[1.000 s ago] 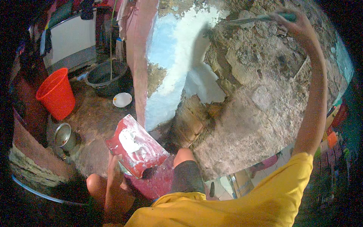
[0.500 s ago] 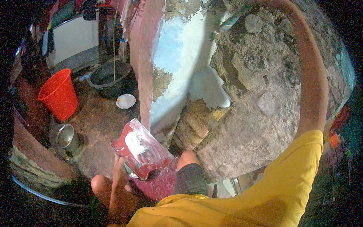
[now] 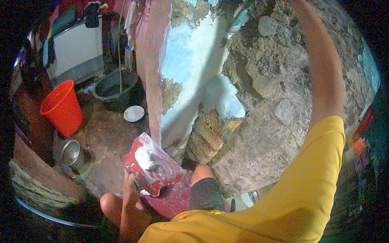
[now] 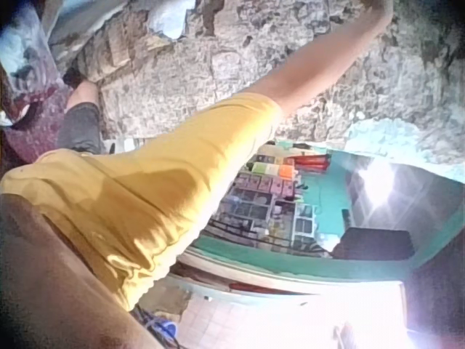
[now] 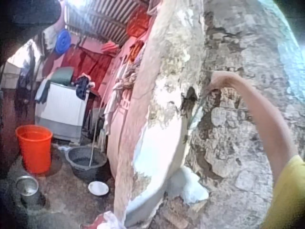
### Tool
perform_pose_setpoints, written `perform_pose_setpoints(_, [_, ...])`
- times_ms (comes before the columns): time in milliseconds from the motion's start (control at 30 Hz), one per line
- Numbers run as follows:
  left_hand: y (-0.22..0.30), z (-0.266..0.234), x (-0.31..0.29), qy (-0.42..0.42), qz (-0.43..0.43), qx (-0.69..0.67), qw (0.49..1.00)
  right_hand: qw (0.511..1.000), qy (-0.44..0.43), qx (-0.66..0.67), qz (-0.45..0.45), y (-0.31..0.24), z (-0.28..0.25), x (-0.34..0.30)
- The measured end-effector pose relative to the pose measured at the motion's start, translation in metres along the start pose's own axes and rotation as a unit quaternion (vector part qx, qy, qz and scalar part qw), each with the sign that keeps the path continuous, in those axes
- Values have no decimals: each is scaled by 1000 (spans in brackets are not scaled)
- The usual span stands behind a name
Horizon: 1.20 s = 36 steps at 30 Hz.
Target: The person applies patching compound to a damaged stone wall using a putty knife while holding the compound on a hawk.
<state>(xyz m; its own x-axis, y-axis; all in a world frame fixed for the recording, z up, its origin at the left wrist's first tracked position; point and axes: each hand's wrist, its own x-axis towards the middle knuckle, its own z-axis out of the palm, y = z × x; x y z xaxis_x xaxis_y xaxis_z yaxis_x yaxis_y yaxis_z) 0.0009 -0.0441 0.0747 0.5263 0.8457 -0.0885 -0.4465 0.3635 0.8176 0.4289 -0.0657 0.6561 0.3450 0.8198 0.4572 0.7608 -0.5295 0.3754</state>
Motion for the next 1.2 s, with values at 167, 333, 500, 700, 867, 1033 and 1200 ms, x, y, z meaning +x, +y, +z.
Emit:
perform_pose_setpoints(167, [1, -9, -1, 11, -3, 29, 1000, 996, -17, 84, -32, -17, -1, 27])
perform_pose_setpoints(333, [0, 0, 2, -8, -12, 29, 999, 995, -14, 98, 25, -30, -11, 9])
perform_pose_setpoints(500, [-8, 1, 8, -21, -4, -13, 1000, 969, -43, 240, -49, -30, -16, 8])
perform_pose_setpoints(700, [-13, 0, 14, -19, -36, -3, 999, 973, 15, 222, -64, -24, -23, 4])
perform_pose_setpoints(867, [-14, 4, 14, -30, -16, -23, 999, 947, 49, 309, -68, -14, -38, -7])
perform_pose_setpoints(1033, [-15, 1, 12, -27, -6, -10, 1000, 978, -5, 208, -16, -7, -76, -45])
perform_pose_setpoints(1200, [-6, 7, 6, -31, -67, 18, 997, 982, 35, 183, -34, -44, -47, -81])
